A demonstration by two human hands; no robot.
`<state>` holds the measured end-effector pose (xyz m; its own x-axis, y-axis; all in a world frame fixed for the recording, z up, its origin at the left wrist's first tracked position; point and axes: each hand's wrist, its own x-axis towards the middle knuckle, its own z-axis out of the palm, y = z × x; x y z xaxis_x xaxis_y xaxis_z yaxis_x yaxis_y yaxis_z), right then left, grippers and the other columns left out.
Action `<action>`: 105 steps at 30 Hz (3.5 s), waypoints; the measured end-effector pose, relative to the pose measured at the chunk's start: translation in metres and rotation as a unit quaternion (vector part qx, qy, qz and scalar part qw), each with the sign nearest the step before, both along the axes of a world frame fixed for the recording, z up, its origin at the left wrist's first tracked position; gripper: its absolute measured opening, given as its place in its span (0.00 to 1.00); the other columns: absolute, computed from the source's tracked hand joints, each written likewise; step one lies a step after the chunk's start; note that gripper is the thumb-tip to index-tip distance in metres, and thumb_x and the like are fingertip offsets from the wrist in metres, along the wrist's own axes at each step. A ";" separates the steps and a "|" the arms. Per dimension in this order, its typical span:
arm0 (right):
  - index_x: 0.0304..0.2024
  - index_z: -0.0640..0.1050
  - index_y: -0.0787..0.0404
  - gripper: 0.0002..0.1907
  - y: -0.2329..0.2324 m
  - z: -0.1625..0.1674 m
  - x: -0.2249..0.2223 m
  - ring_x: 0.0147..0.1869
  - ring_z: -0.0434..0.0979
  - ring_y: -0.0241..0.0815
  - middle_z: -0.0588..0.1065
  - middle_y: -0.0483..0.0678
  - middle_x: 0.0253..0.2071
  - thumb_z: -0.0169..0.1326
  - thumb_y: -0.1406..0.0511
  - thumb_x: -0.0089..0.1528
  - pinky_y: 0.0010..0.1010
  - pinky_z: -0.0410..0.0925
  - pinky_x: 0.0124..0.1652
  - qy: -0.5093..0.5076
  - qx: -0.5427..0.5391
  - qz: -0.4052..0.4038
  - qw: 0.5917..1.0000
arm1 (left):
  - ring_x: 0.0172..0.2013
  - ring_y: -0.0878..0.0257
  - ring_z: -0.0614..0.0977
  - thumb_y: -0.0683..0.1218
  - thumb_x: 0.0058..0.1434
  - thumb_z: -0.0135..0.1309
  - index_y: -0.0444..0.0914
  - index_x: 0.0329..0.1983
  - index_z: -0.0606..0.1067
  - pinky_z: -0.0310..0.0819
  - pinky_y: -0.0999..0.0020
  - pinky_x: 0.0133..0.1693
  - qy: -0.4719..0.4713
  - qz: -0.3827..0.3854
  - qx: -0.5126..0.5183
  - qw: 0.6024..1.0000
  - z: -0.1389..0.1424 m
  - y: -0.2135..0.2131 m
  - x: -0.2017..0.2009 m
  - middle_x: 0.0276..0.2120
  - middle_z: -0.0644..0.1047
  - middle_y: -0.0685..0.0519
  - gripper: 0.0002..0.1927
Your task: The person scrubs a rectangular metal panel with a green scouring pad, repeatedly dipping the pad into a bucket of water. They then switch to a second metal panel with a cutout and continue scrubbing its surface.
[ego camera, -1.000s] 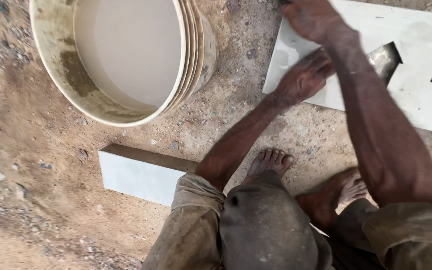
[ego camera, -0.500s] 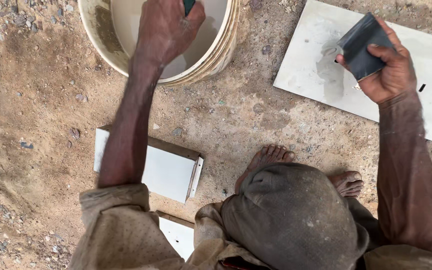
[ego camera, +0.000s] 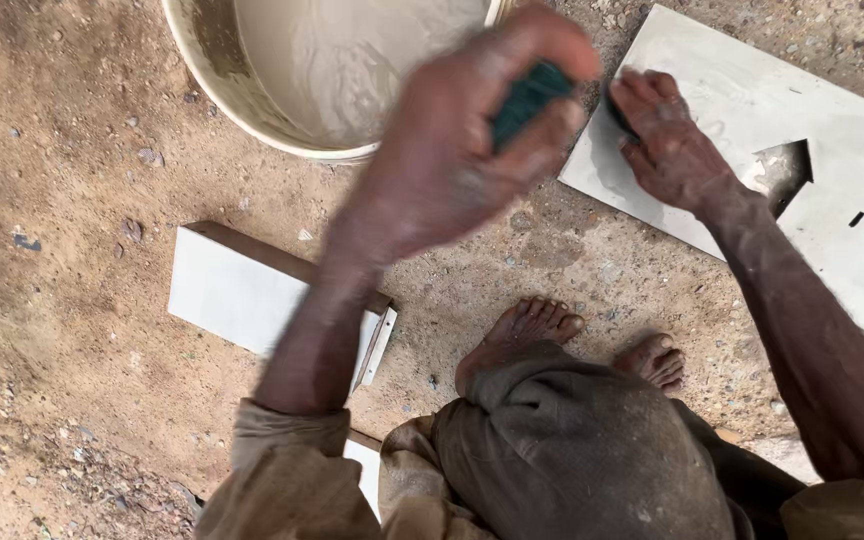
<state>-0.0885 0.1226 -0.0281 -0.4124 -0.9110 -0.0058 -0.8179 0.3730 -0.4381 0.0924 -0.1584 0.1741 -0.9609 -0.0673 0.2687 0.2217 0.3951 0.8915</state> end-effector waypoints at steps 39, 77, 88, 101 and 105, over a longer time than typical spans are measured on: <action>0.81 0.39 0.30 0.48 -0.051 0.039 -0.005 0.87 0.35 0.52 0.37 0.43 0.84 0.52 0.46 0.67 0.61 0.36 0.74 0.423 0.415 0.465 0.657 | 0.75 0.47 0.64 0.48 0.74 0.60 0.44 0.63 0.71 0.52 0.43 0.78 0.058 -0.029 -0.227 0.972 -0.298 0.280 -0.095 0.69 0.72 0.48 0.17; 0.80 0.40 0.36 0.49 -0.051 0.030 -0.002 0.85 0.33 0.44 0.36 0.42 0.84 0.53 0.44 0.66 0.45 0.33 0.77 0.318 0.451 0.470 0.689 | 0.72 0.50 0.69 0.54 0.77 0.56 0.45 0.72 0.64 0.59 0.44 0.75 -0.012 -0.043 -0.167 0.985 -0.305 0.289 -0.102 0.72 0.67 0.47 0.26; 0.84 0.40 0.31 0.59 -0.061 0.047 0.000 0.88 0.35 0.41 0.37 0.36 0.88 0.63 0.55 0.62 0.50 0.38 0.78 0.338 0.467 0.459 0.676 | 0.73 0.59 0.64 0.56 0.62 0.58 0.43 0.76 0.65 0.63 0.66 0.62 -0.584 0.202 -0.237 0.750 -0.266 0.291 -0.133 0.82 0.61 0.41 0.39; 0.78 0.55 0.33 0.49 -0.070 0.056 -0.042 0.88 0.47 0.39 0.48 0.34 0.85 0.62 0.46 0.56 0.49 0.43 0.80 0.272 0.430 0.333 0.794 | 0.71 0.47 0.68 0.47 0.75 0.52 0.45 0.67 0.70 0.58 0.44 0.76 0.058 -0.050 -0.268 0.960 -0.298 0.295 -0.101 0.68 0.71 0.46 0.19; 0.82 0.57 0.37 0.41 -0.062 0.044 -0.069 0.85 0.55 0.35 0.59 0.35 0.83 0.52 0.48 0.66 0.42 0.50 0.81 0.471 0.341 0.340 0.739 | 0.70 0.47 0.70 0.45 0.72 0.53 0.45 0.62 0.72 0.59 0.44 0.75 0.079 -0.036 -0.292 0.952 -0.304 0.286 -0.093 0.64 0.74 0.47 0.16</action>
<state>-0.1577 0.0606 0.0160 0.0261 -0.8266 -0.5622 -0.7405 -0.3938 0.5446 -0.0008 0.1278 -0.1298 -0.9022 0.2023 0.3810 0.3794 0.7926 0.4774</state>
